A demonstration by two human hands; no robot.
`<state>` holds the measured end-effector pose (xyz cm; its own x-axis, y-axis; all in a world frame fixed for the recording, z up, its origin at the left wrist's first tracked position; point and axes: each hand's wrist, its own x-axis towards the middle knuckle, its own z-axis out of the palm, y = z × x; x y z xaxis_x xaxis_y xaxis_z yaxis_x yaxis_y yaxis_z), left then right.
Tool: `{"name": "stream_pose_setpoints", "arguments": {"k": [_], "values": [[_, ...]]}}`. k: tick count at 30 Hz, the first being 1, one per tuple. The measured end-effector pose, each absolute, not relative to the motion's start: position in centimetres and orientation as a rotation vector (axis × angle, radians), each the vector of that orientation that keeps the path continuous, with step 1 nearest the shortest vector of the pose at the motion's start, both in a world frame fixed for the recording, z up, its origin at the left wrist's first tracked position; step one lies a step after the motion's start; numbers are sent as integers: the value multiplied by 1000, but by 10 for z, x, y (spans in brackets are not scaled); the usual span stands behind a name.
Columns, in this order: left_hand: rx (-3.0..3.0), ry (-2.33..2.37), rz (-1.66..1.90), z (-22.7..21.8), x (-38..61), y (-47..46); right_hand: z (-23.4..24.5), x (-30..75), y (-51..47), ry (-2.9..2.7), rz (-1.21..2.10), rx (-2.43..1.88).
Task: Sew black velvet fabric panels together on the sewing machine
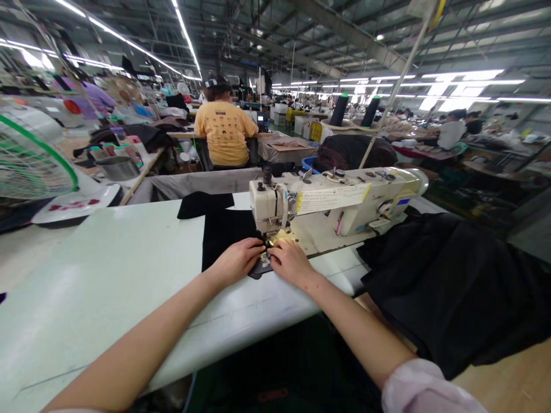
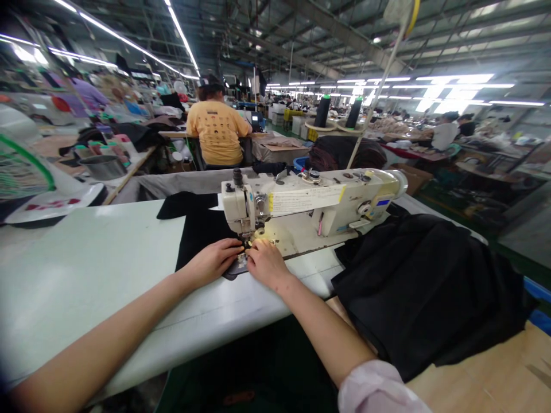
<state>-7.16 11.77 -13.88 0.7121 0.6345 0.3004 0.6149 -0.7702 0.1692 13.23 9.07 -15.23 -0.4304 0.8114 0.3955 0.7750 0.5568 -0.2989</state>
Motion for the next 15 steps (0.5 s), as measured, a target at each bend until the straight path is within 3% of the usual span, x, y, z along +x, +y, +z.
{"name": "stream_pose_setpoints", "arguments": {"k": [9,12,15], "values": [[2747,1433,493,-158,-71,126,-96,151,-26,-2190,148,-1025],[2709,1486,463,-158,-76,127,-67,198,-67,-2139,-126,-1045],[2702,1493,445,-153,-91,137,-54,273,-76,-1893,-449,-1392]]}}
